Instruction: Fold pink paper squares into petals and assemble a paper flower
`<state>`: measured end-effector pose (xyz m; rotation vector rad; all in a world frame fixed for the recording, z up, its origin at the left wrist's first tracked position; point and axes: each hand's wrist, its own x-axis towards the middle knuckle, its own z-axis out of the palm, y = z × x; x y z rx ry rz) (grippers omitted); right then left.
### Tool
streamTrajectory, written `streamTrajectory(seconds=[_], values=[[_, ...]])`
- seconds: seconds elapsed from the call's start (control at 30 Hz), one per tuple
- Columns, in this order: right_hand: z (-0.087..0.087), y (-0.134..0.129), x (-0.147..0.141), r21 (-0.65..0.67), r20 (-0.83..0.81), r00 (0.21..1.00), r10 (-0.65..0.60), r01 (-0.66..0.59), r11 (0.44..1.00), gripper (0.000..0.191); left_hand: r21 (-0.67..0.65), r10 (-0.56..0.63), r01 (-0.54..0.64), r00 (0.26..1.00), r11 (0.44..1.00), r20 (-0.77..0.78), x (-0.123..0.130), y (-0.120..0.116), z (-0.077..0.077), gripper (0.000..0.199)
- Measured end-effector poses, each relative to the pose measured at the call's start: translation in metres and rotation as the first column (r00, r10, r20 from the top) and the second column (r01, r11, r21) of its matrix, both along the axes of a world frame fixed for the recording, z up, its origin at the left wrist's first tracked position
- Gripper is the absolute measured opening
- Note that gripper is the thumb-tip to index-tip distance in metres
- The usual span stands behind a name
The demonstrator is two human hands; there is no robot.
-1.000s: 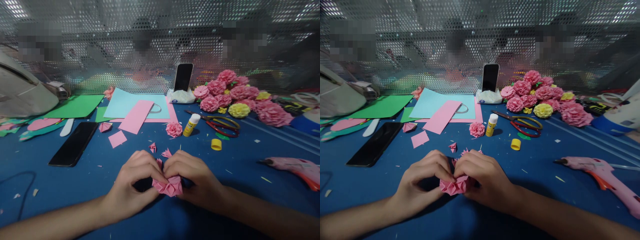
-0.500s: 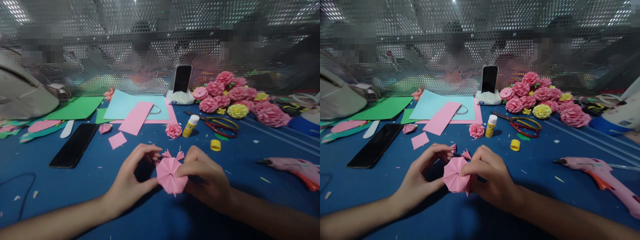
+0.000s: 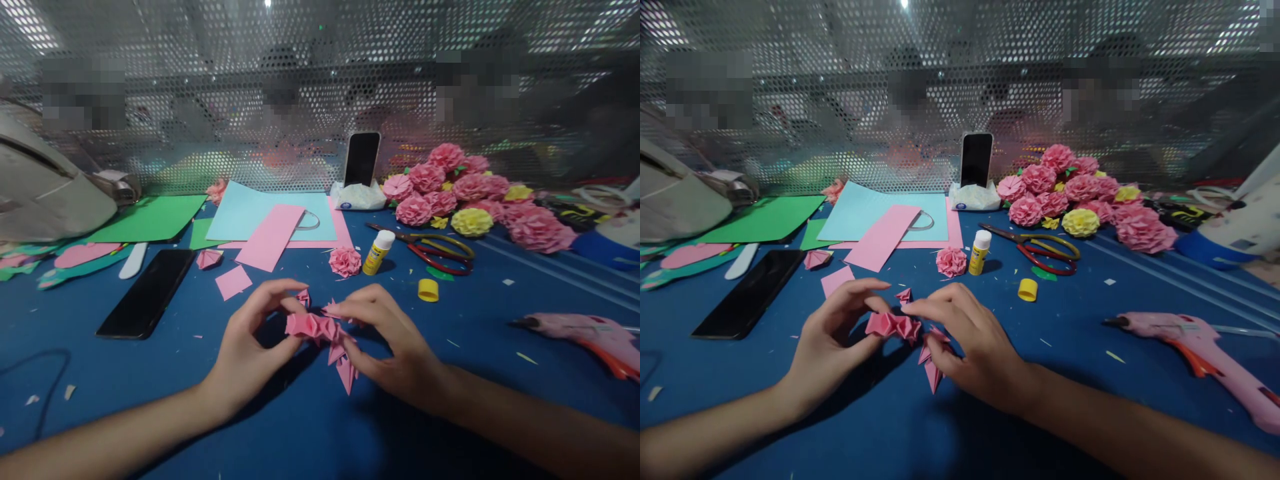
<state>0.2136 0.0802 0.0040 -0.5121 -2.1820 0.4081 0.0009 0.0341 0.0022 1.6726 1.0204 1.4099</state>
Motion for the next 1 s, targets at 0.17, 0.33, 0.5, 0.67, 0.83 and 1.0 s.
streamTrajectory(seconds=[0.17, 0.33, 0.5, 0.67, 0.83, 1.0], values=[[0.0059, 0.0001, -0.0023, -0.072, 0.083, 0.995, 0.048, -0.042, 0.997, 0.042, 0.137, -0.024, 0.036, 0.996, 0.99, -0.091, -0.0062, 0.0021, 0.0027, 0.022], [0.0067, -0.0007, -0.0028, -0.069, 0.057, 0.993, 0.099, -0.095, 0.993, 0.016, 0.126, -0.12, 0.139, 0.981, 0.982, -0.151, -0.0028, -0.0007, 0.0043, 0.014], [0.0058, -0.0035, -0.0037, -0.055, 0.002, 0.993, 0.121, -0.121, 0.991, 0.011, 0.093, -0.134, 0.154, 0.972, 0.984, -0.194, 0.0004, -0.0022, 0.0026, 0.013], [0.0085, -0.0068, -0.0034, -0.069, -0.008, 0.994, 0.113, -0.113, 0.991, 0.007, 0.082, -0.123, 0.143, 0.97, 0.986, -0.21, 0.0003, -0.0029, 0.0018, 0.009], [0.0079, -0.0075, -0.0032, -0.074, -0.002, 0.996, 0.086, -0.086, 0.994, 0.007, 0.092, -0.112, 0.134, 0.971, 0.987, -0.213, 0.0005, -0.004, 0.0031, 0.01], [0.0063, -0.0064, -0.0041, -0.075, 0.002, 0.997, 0.081, -0.08, 0.994, 0.009, 0.095, -0.108, 0.131, 0.97, 0.987, -0.216, 0.0014, -0.0034, 0.0035, 0.009]])
